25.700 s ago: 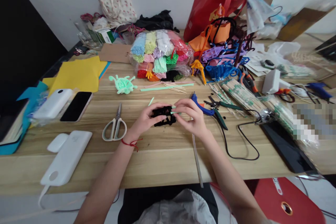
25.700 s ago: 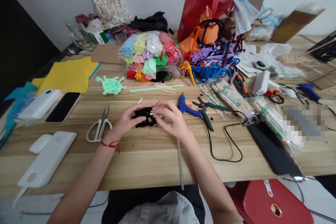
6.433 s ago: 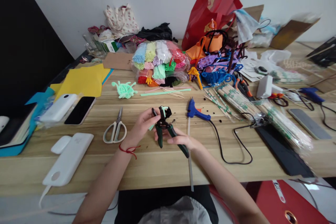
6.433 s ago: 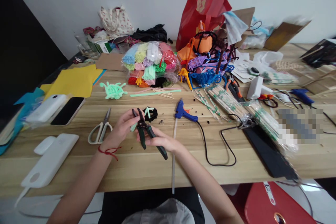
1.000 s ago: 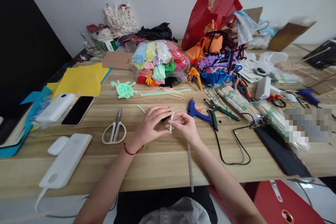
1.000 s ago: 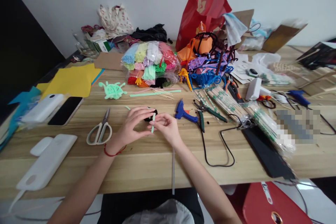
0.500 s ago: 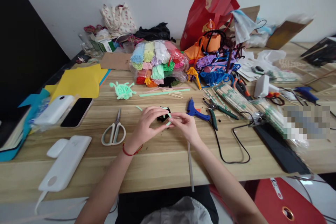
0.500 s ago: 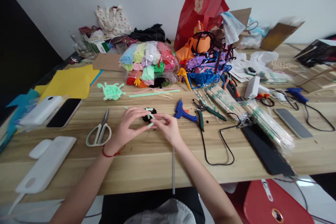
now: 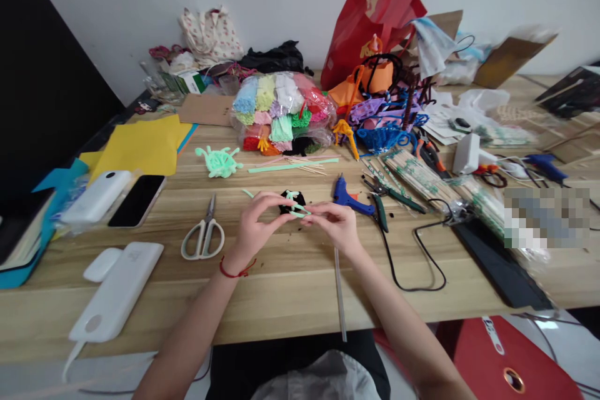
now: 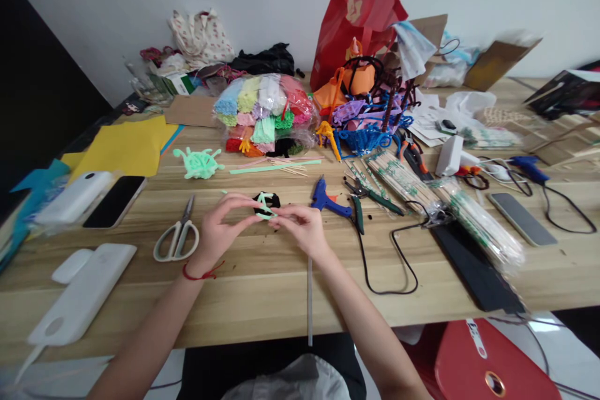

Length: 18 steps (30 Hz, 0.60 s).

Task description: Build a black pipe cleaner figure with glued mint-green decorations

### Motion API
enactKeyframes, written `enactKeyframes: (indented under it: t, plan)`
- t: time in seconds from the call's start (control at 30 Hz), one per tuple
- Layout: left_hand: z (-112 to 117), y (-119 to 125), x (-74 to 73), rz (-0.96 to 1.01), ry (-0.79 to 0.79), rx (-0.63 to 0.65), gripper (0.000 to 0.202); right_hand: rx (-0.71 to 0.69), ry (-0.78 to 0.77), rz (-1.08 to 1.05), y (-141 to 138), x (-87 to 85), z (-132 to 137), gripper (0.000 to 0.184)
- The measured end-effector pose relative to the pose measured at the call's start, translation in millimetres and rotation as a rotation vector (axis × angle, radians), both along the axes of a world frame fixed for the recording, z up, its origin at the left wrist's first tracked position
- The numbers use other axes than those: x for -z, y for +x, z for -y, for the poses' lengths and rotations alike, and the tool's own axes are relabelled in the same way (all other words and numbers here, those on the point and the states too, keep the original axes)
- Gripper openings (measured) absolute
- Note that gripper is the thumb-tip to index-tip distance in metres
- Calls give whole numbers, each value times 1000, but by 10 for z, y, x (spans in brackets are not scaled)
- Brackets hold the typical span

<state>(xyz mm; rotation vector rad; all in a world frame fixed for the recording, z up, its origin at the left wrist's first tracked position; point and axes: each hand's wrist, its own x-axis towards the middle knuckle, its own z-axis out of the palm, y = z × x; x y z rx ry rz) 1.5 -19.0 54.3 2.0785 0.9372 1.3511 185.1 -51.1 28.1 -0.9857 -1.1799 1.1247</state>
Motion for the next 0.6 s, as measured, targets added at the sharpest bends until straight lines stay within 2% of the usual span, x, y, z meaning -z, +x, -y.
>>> enactKeyframes:
  t: [0.13, 0.23, 0.33, 0.4, 0.47, 0.6]
  plan:
    - [3, 11, 11, 44, -38, 29, 15, 11, 17, -23, -31, -6, 8, 14]
    - [-1, -5, 30, 143, -225, 78, 21, 40, 18, -46, -59, -7, 19, 14]
    - [6, -29, 36, 201, -492, 224, 32, 42, 26, -57, -90, -3, 40, 14]
    - [19, -38, 30, 179, -610, 347, 36, 30, 51, -72, -107, -4, 56, 12]
    - [33, -36, 28, 143, -671, 436, 34, 16, 76, -83, -122, -11, 69, 12]
    - [37, -8, 72, 170, -744, 523, 32, -4, 121, -56, -145, -20, 80, 12]
